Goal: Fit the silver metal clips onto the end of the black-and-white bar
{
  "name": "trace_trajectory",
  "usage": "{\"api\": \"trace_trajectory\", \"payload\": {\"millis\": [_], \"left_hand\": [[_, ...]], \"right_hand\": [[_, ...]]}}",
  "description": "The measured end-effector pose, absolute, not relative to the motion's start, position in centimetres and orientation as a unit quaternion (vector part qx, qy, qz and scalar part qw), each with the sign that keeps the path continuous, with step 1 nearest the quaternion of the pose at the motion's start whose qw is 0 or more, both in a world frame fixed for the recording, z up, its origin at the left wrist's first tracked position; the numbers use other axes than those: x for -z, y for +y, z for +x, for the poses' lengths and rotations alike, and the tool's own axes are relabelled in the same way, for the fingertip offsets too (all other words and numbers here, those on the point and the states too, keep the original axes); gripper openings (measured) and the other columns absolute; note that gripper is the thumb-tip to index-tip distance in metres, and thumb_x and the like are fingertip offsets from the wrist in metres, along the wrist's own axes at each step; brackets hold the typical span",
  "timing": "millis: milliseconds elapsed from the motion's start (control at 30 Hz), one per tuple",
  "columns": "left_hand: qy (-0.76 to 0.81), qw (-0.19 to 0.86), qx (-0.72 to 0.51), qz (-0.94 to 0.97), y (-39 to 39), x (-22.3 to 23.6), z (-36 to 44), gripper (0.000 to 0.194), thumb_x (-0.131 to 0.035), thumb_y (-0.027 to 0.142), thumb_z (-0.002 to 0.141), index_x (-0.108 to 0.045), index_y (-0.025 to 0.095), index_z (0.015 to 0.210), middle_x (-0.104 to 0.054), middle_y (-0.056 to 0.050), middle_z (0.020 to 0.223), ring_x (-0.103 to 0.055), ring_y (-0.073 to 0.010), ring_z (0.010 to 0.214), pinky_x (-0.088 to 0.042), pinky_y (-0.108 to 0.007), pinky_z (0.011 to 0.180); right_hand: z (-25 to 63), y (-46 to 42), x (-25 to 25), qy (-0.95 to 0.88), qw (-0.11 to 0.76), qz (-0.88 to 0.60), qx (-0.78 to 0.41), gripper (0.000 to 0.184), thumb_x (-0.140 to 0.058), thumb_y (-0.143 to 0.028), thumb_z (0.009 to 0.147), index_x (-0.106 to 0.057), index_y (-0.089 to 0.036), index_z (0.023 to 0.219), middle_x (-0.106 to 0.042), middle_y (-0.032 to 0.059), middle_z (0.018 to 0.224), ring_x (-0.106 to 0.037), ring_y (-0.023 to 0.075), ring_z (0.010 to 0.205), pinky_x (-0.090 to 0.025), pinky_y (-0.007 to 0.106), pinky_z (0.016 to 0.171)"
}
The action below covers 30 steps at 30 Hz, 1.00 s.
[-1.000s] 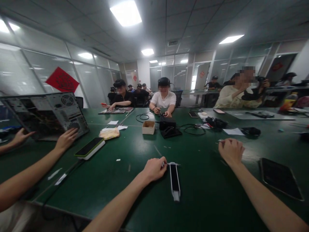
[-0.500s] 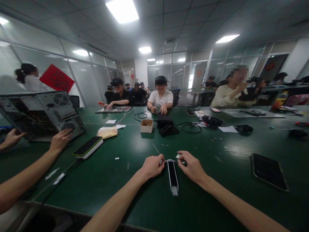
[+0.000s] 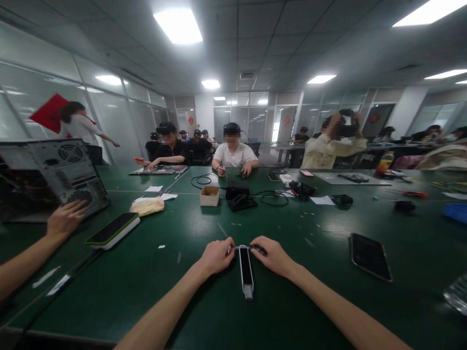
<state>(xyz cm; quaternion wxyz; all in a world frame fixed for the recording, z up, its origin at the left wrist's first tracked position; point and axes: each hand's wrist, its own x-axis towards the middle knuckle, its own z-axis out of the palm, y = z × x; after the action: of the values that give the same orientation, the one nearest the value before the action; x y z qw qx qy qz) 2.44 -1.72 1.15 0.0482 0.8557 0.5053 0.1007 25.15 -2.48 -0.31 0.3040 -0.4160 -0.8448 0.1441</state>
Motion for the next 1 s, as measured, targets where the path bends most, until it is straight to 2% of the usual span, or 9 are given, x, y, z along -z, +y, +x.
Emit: {"api": "trace_trajectory", "payload": {"millis": [333,533,733,1000], "left_hand": [[0.503,0.059,-0.102,0.856,-1.74,-1.41,2.55,0.019,-0.039,0.029,0.09,-0.054,0.022,0.097,-0.066,-0.002,0.08,-0.063,-0.0181,0.072,-0.043,-0.025,0.065],[0.503,0.07,-0.099,0.856,-1.64,-1.32,2.46,0.02,-0.039,0.031,0.09,-0.055,0.022,0.098,-0.066,-0.003,0.08,-0.063,-0.0183,0.073,-0.044,-0.026,0.066],[0.5,0.069,-0.103,0.857,-1.54,-1.14,2.33,0.02,-0.04,0.031,0.09,-0.055,0.022,0.099,-0.066,-0.003,0.081,-0.063,-0.0186,0.074,-0.044,-0.025,0.066],[0.49,0.071,-0.111,0.862,-1.56,-1.18,2.22,0.019,-0.039,0.031,0.091,-0.054,0.023,0.099,-0.066,-0.002,0.081,-0.062,-0.0175,0.072,-0.042,-0.024,0.065]], "right_hand": [[25.25,-2.04,0.51,-0.842,0.295,-0.432,-0.131,0.013,-0.057,-0.026,0.086,-0.062,-0.017,0.095,-0.06,0.005,0.097,-0.058,0.0159,0.088,-0.048,0.029,0.08],[25.9,-2.27,0.07,-0.858,0.291,-0.398,-0.143,0.016,-0.056,-0.025,0.086,-0.061,-0.018,0.099,-0.06,0.0051,0.099,-0.057,0.0153,0.087,-0.048,0.029,0.078],[25.81,-2.28,0.57,-0.856,0.322,-0.381,-0.138,0.013,-0.052,-0.017,0.086,-0.061,-0.016,0.095,-0.06,0.0052,0.094,-0.056,0.0131,0.075,-0.047,0.025,0.067],[25.42,-1.95,0.8,-0.831,0.312,-0.424,-0.178,0.014,-0.052,-0.019,0.086,-0.062,-0.016,0.095,-0.061,0.0041,0.09,-0.054,0.0127,0.071,-0.046,0.025,0.064]]}}
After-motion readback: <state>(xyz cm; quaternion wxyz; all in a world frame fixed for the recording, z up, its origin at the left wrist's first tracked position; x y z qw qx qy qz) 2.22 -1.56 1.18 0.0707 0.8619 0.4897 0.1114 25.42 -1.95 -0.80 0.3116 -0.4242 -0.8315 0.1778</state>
